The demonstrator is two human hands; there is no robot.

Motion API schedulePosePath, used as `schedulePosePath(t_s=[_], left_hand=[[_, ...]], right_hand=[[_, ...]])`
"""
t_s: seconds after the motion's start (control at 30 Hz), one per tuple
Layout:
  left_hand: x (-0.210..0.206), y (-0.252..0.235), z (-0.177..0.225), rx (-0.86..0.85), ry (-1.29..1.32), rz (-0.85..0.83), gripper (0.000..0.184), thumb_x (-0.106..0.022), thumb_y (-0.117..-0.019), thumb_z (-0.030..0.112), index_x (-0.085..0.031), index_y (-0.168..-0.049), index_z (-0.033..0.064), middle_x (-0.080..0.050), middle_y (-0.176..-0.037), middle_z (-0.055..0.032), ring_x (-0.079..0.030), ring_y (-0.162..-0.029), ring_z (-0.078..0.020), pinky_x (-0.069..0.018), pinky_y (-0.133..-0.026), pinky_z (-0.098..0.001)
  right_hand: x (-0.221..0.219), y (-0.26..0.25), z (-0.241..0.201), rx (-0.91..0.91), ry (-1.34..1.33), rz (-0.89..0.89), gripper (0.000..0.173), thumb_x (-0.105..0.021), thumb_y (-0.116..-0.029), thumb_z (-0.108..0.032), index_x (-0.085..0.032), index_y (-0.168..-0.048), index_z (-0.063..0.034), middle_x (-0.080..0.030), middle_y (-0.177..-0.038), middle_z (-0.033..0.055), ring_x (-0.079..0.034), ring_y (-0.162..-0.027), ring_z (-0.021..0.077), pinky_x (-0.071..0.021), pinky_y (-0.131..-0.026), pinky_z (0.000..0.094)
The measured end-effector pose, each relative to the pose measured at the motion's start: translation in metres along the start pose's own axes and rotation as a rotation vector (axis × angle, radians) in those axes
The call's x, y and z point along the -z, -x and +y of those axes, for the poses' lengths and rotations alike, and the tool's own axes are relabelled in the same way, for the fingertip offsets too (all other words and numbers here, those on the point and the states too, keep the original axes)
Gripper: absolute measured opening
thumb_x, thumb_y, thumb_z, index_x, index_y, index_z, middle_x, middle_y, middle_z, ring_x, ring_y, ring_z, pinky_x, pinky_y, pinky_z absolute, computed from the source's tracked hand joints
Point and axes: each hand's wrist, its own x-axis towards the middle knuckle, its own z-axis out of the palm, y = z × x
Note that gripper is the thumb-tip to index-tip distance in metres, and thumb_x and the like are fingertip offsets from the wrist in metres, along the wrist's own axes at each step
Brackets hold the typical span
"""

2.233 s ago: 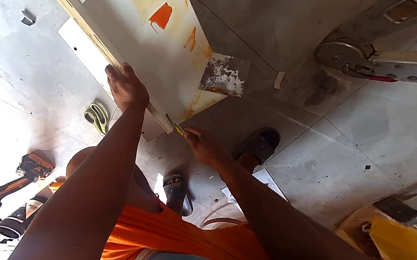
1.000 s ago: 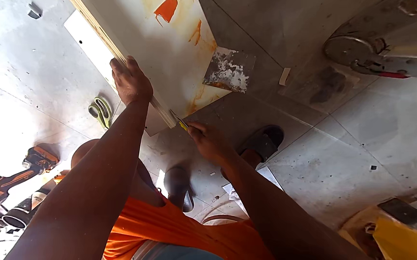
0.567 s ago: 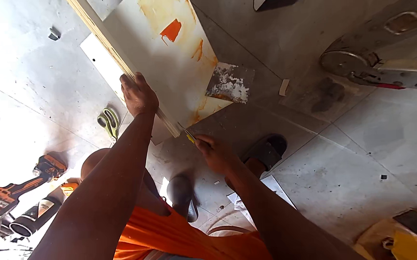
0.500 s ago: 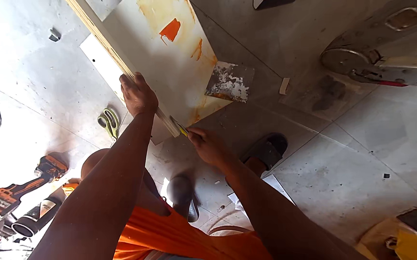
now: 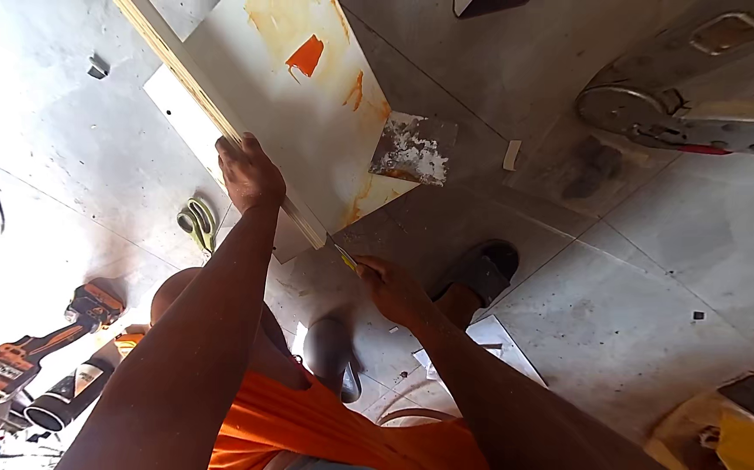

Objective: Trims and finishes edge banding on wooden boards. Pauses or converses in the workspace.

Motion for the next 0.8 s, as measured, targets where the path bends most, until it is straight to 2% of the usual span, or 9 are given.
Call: schedulePosePath(t_s=[0.07, 0.2, 0.23, 0.33, 0.37, 0.53, 0.7, 0.77, 0.8], left_hand=[[0.0, 0.0, 0.0, -0.003, 0.0, -0.001, 0.05, -0.034, -0.1099, 0.041, -0.047, -0.145, 0.0078, -0.059, -0.139, -0.0169, -0.056, -0.131, -0.0287, -0.0451, -0.106, -0.0521], [0.0, -0.001, -0.004, -0.031, 0.025, -0.004, 0.051, -0.03, -0.1111, 0.04, -0.048, -0.145, 0.0059, -0.058, -0.139, -0.0177, -0.055, -0.133, -0.0285, -0.0432, -0.109, -0.0506], [0.0, -0.001, -0.005, -0.041, 0.039, 0.001, 0.052, -0.027, -0.1118, 0.04, -0.049, -0.145, 0.0055, -0.058, -0.14, -0.0178, -0.054, -0.134, -0.0278, -0.0421, -0.11, -0.0498], [-0.001, 0.0, -0.006, -0.06, 0.069, 0.022, 0.054, -0.022, -0.1124, 0.038, -0.051, -0.144, 0.0054, -0.058, -0.141, -0.0177, -0.054, -0.135, -0.0267, -0.0409, -0.112, -0.0493], [-0.001, 0.0, -0.006, -0.064, 0.076, 0.027, 0.053, -0.022, -0.1122, 0.037, -0.052, -0.143, 0.0056, -0.059, -0.141, -0.0174, -0.054, -0.134, -0.0266, -0.0413, -0.111, -0.0495], [-0.002, 0.0, -0.008, -0.063, 0.09, 0.032, 0.053, -0.021, -0.1123, 0.036, -0.052, -0.143, 0.0057, -0.059, -0.141, -0.0162, -0.054, -0.134, -0.0253, -0.0409, -0.111, -0.0489], [-0.003, 0.0, -0.009, -0.057, 0.116, 0.034, 0.053, -0.022, -0.1123, 0.034, -0.051, -0.145, 0.0048, -0.056, -0.145, -0.0165, -0.05, -0.139, -0.024, -0.0383, -0.114, -0.0463], [-0.003, 0.001, -0.008, -0.061, 0.121, 0.034, 0.052, -0.022, -0.1122, 0.033, -0.051, -0.145, 0.0043, -0.056, -0.145, -0.0166, -0.051, -0.138, -0.0241, -0.0382, -0.114, -0.046], [-0.003, 0.001, -0.008, -0.061, 0.118, 0.034, 0.052, -0.022, -0.1123, 0.034, -0.051, -0.144, 0.0047, -0.057, -0.144, -0.0164, -0.052, -0.137, -0.0242, -0.039, -0.114, -0.0461]], right_hand=[[0.009, 0.009, -0.002, -0.024, 0.003, -0.01, 0.043, -0.036, -0.1138, -0.033, -0.056, -0.148, -0.0168, -0.069, -0.119, 0.0106, -0.064, -0.101, 0.0181, -0.0496, -0.093, 0.0386], [0.022, 0.008, -0.028, 0.091, -0.044, 0.056, 0.04, -0.04, -0.1132, -0.029, -0.06, -0.144, -0.0138, -0.067, -0.097, 0.0093, -0.059, -0.079, 0.0172, -0.0503, -0.077, 0.0372], [0.021, -0.001, -0.037, 0.129, -0.045, 0.066, 0.039, -0.04, -0.1133, -0.028, -0.061, -0.143, -0.0133, -0.067, -0.099, 0.0101, -0.061, -0.081, 0.0191, -0.0512, -0.078, 0.0396], [0.013, -0.034, -0.065, 0.213, -0.047, 0.083, 0.039, -0.038, -0.1138, -0.026, -0.06, -0.142, -0.012, -0.07, -0.119, 0.0138, -0.067, -0.104, 0.0265, -0.0529, -0.092, 0.0488], [0.011, -0.043, -0.073, 0.249, -0.057, 0.092, 0.039, -0.037, -0.1139, -0.025, -0.061, -0.141, -0.0104, -0.07, -0.121, 0.0152, -0.067, -0.108, 0.0284, -0.0527, -0.093, 0.0504], [0.016, -0.073, -0.099, 0.266, -0.096, 0.049, 0.042, -0.035, -0.114, -0.026, -0.06, -0.144, -0.0098, -0.067, -0.132, 0.0152, -0.063, -0.124, 0.028, -0.0472, -0.105, 0.0513], [0.02, -0.077, -0.104, 0.249, -0.078, 0.028, 0.042, -0.034, -0.1141, -0.026, -0.059, -0.144, -0.0093, -0.065, -0.136, 0.0147, -0.06, -0.128, 0.0278, -0.0456, -0.108, 0.0511], [0.018, -0.069, -0.098, 0.236, -0.074, 0.033, 0.042, -0.035, -0.1142, -0.026, -0.06, -0.143, -0.01, -0.067, -0.131, 0.0151, -0.063, -0.123, 0.0283, -0.0481, -0.104, 0.0513], [0.014, -0.064, -0.092, 0.228, -0.076, 0.052, 0.041, -0.035, -0.1142, -0.026, -0.06, -0.142, -0.0107, -0.069, -0.126, 0.0154, -0.066, -0.116, 0.0287, -0.0507, -0.099, 0.0515]])
